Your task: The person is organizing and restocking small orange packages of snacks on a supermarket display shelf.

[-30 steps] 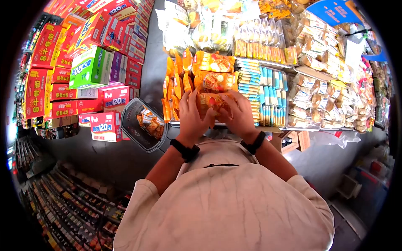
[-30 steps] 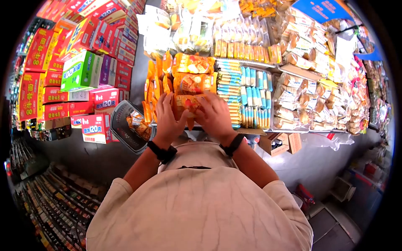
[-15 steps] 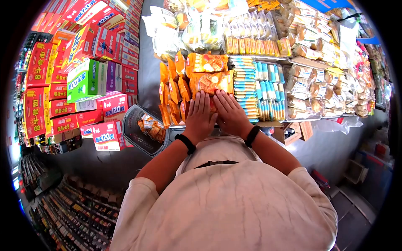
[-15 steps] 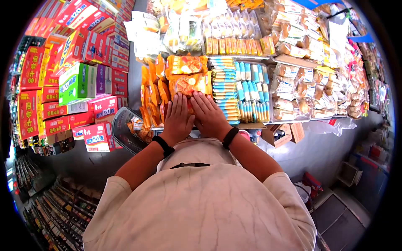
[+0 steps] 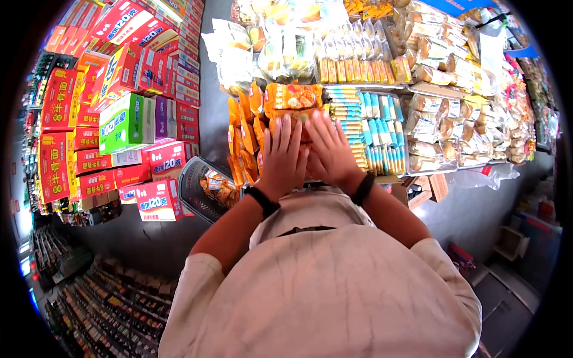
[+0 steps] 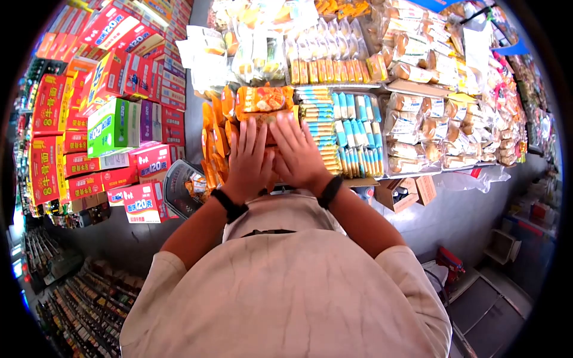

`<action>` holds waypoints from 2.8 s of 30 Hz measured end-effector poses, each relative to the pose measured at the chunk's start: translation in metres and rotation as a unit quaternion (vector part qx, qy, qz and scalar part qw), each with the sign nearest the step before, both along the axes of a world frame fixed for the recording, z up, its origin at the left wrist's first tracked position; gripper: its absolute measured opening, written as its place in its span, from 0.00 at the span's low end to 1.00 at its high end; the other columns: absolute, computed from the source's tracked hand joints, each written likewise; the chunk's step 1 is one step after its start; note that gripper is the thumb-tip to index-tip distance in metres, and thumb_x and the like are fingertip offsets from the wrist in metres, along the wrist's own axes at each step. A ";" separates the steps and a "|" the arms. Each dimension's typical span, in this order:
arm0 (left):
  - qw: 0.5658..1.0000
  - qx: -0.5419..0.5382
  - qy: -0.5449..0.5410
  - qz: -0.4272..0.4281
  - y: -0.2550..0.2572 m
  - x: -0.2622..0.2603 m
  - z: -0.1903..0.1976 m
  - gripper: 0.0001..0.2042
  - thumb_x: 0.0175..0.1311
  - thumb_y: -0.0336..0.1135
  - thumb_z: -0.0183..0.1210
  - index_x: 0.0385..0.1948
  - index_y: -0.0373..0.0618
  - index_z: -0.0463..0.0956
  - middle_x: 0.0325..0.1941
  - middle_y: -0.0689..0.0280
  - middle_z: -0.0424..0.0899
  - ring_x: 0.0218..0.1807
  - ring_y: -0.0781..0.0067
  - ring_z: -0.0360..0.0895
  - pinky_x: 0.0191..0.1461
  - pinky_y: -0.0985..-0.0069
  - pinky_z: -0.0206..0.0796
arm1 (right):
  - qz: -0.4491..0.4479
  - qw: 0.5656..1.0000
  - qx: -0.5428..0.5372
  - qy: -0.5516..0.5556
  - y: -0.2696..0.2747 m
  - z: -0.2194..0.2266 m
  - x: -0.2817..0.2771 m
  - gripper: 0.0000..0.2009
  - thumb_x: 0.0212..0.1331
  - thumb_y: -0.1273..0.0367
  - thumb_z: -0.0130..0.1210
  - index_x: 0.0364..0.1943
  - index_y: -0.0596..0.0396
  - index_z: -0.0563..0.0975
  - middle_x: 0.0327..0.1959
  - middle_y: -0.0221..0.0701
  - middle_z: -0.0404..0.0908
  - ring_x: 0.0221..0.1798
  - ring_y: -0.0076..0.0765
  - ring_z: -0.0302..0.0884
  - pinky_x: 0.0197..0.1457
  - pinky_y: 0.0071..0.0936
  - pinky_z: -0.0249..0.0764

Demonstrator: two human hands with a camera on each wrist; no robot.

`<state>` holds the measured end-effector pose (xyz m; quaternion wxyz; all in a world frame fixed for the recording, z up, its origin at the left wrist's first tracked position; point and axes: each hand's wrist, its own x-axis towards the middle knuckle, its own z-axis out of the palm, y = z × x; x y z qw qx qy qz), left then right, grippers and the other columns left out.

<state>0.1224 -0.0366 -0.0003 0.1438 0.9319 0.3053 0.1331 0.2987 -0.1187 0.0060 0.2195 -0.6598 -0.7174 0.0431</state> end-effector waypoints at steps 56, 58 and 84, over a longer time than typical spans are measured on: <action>0.876 -0.241 -0.196 0.369 -0.076 -0.213 0.030 0.18 0.69 0.26 0.58 0.61 0.38 0.72 0.44 0.59 0.85 0.39 0.71 0.83 0.45 0.74 0.75 | 0.121 0.972 -0.028 0.200 -0.024 0.038 -0.022 0.23 0.66 0.67 0.49 0.64 0.63 0.69 0.71 0.50 0.66 0.78 0.60 0.56 0.81 0.55 0.48; 0.866 -0.233 -0.206 0.393 -0.102 -0.240 0.028 0.19 0.69 0.26 0.57 0.62 0.38 0.71 0.43 0.59 0.85 0.36 0.73 0.82 0.43 0.74 0.75 | 0.200 0.959 -0.028 0.200 -0.030 0.041 -0.055 0.22 0.65 0.67 0.50 0.62 0.60 0.72 0.68 0.48 0.69 0.75 0.58 0.60 0.79 0.54 0.54; 0.708 -0.309 -0.351 0.529 -0.089 -0.631 -0.112 0.07 0.72 0.26 0.57 0.47 0.36 0.79 0.33 0.66 0.85 0.34 0.82 0.79 0.39 0.80 0.72 | 0.251 0.799 -0.543 0.063 -0.002 -0.288 -0.379 0.14 0.59 0.61 0.55 0.45 0.50 0.84 0.47 0.45 0.86 0.52 0.55 0.83 0.56 0.45 0.78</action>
